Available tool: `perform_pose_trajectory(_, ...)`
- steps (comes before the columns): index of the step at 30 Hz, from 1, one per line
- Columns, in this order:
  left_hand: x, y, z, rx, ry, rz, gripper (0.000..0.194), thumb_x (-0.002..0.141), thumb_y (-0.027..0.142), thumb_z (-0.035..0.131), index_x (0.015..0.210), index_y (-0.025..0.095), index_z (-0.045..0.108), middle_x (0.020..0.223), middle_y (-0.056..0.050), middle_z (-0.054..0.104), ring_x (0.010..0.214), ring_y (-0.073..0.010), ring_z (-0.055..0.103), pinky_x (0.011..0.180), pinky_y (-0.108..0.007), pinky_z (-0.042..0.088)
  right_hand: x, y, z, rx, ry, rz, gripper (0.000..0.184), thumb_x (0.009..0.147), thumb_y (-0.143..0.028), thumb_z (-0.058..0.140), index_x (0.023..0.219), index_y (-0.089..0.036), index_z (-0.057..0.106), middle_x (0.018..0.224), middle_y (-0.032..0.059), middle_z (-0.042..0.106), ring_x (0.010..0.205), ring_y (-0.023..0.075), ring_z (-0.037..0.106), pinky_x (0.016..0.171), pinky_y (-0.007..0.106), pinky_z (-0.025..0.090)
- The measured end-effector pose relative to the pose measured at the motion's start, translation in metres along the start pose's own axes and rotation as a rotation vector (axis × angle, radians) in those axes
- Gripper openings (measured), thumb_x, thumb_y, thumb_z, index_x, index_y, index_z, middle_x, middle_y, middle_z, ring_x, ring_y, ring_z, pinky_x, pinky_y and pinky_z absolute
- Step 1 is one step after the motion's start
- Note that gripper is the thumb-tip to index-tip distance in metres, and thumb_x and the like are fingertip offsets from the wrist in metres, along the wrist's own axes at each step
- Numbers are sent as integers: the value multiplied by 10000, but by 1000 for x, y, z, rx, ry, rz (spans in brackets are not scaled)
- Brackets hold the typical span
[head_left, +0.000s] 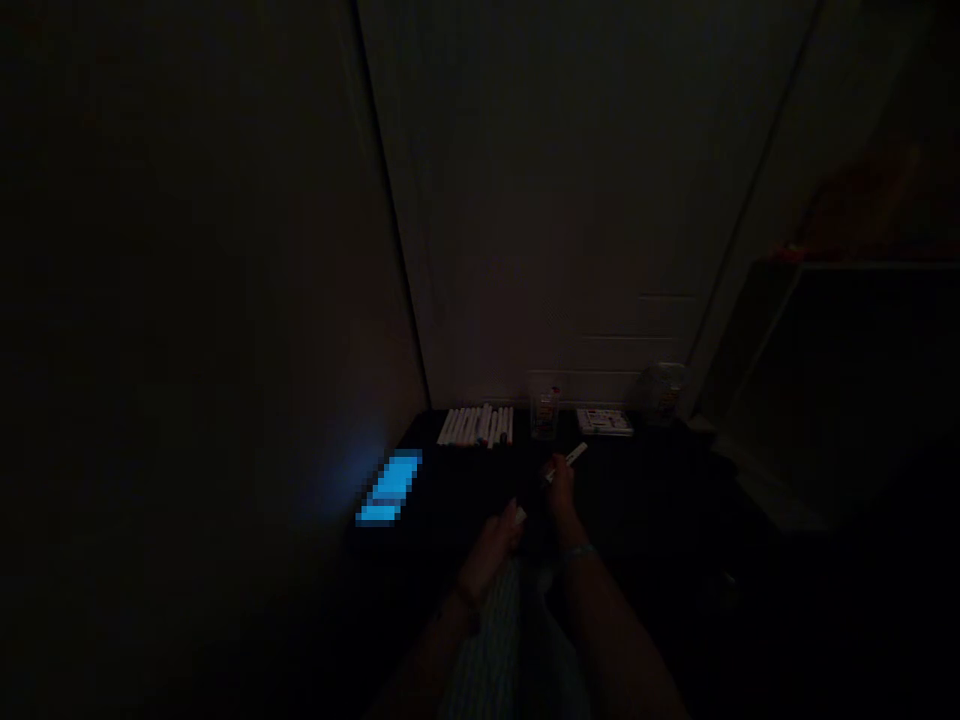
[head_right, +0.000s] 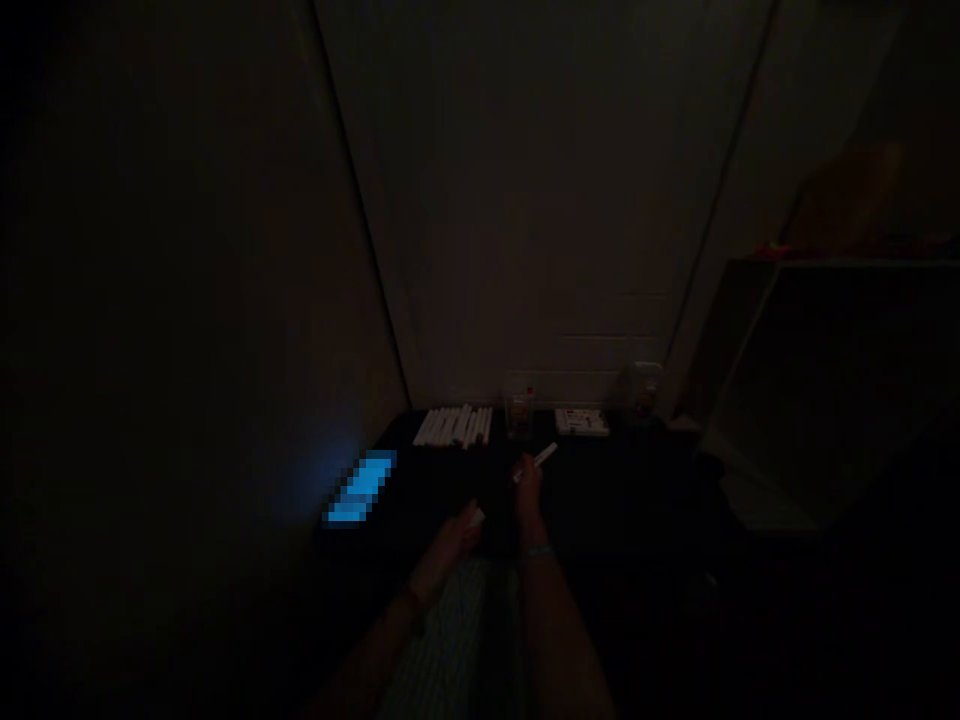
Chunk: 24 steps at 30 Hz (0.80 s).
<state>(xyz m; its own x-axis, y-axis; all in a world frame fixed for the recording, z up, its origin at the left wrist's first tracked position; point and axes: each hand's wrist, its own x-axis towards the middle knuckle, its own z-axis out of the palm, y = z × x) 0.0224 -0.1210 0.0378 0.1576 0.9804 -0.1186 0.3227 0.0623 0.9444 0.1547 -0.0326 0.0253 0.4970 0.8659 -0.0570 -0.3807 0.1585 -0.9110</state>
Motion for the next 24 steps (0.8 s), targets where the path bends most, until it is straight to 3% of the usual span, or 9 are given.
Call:
perform_pose_trajectory(4, 1, 14, -21, 103, 214, 160, 593, 730, 660, 214, 657, 154, 515, 614, -8, 528, 579, -114, 450, 538, -229, 333, 3, 9, 2, -20, -12, 23, 304, 677, -423, 460, 503, -185, 385, 422, -56, 376, 401, 83, 347, 408, 207, 278)
perform_pose_trajectory(6, 10, 16, -25, 169, 248, 203, 557, 760, 621, 211, 661, 163, 513, 630, -13, 539, 601, -126, 466, 568, -237, 348, 4, 9, 5, -37, -1, 18, 328, 676, -450, 458, 496, -185, 387, 415, -52, 378, 406, 87, 357, 410, 208, 286)
perform_pose_trajectory(15, 27, 5, 3, 162, 168, 229, 485, 810, 509, 199, 738, 188, 555, 766, -54, 615, 760, -183, 540, 705, -271, 393, -10, -3, 19, -60, 69, -30, 363, 708, -512, 417, 539, -191, 408, 436, -36, 409, 430, 105, 390, 422, 218, 319)
perform_pose_trajectory(24, 38, -9, 13, 73, 191, 218, 528, 814, 526, 179, 801, 158, 556, 818, -53, 622, 762, -162, 545, 713, -254, 395, -11, -5, 11, -147, 102, -22, 374, 716, -528, 424, 582, -179, 431, 484, -23, 439, 472, 112, 422, 450, 216, 344)
